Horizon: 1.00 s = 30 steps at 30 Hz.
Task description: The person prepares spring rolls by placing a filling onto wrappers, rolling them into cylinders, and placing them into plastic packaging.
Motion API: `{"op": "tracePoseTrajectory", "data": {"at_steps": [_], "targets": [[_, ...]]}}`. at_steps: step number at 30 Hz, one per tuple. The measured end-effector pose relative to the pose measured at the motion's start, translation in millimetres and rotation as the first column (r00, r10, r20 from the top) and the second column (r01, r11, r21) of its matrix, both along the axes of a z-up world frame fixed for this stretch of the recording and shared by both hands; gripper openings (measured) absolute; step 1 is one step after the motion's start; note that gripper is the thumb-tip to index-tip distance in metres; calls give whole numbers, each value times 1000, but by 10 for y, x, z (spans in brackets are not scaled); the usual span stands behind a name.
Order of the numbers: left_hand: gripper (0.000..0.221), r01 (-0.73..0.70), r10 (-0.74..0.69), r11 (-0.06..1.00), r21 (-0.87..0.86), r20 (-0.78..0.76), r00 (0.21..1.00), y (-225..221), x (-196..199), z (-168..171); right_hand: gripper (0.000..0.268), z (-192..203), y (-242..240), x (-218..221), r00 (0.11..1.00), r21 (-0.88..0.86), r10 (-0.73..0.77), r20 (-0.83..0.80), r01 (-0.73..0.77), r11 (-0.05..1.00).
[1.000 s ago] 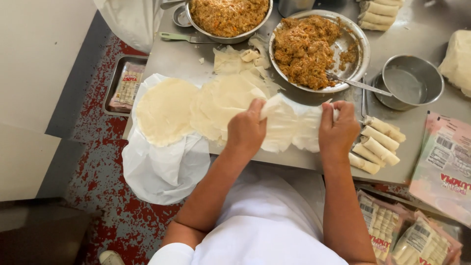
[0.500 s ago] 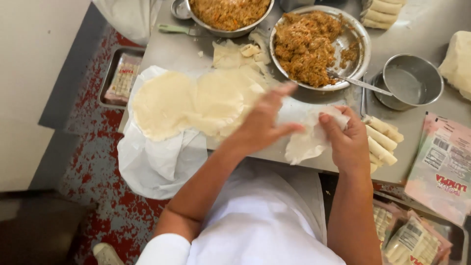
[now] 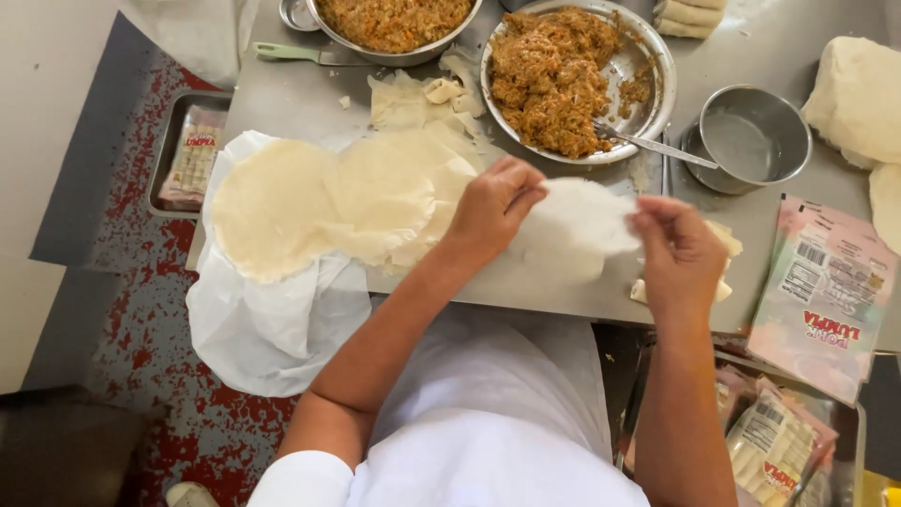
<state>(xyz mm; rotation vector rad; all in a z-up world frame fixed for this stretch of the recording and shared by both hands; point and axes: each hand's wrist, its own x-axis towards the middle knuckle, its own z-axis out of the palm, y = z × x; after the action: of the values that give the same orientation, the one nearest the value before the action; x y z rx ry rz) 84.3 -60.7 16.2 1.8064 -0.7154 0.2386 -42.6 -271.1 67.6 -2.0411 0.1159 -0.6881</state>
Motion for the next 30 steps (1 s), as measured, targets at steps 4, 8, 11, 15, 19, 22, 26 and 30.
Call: {"op": "tracePoseTrajectory", "data": {"at_steps": [4, 8, 11, 15, 19, 22, 26, 30], "targets": [[18, 142, -141, 990, -27, 19, 990, 258, -252, 727, 12, 425, 54, -266, 996, -204, -68, 58, 79, 976], [20, 127, -187, 935, 330, 158, 970, 360, -309, 107, 12, 254, 27, -492, 955, -281, 207, -214, -263, 923], [34, 24, -154, 861, 507, 215, 965, 307, -503, -277, 10, 259, -16, -459, 907, -295, 287, -310, -378, 877], [32, 111, -276, 875, 472, 297, 914, 41, -892, -378, 24, 338, -654, -66, 976, -574, -28, -218, -104, 812], [11, -64, -144, 918, 391, 478, 866, 44, -1082, -132, 60, -61, -1531, 745, 941, -585, -51, -335, -165, 794], [12, -74, -108, 914, 400, 412, 905, 93, -1129, -154, 78, -303, -1914, 1173, 797, -554, -169, -580, -235, 799], [9, -117, -38, 928, 354, 402, 915, 79, -1099, -75, 90, 138, -1644, 1026, 695, -522, -248, -675, -213, 826], [33, -304, 97, 875, 376, 479, 873, -94, -993, -140, 46, 166, -1206, 572, 942, -566, 44, -334, -237, 790]]}}
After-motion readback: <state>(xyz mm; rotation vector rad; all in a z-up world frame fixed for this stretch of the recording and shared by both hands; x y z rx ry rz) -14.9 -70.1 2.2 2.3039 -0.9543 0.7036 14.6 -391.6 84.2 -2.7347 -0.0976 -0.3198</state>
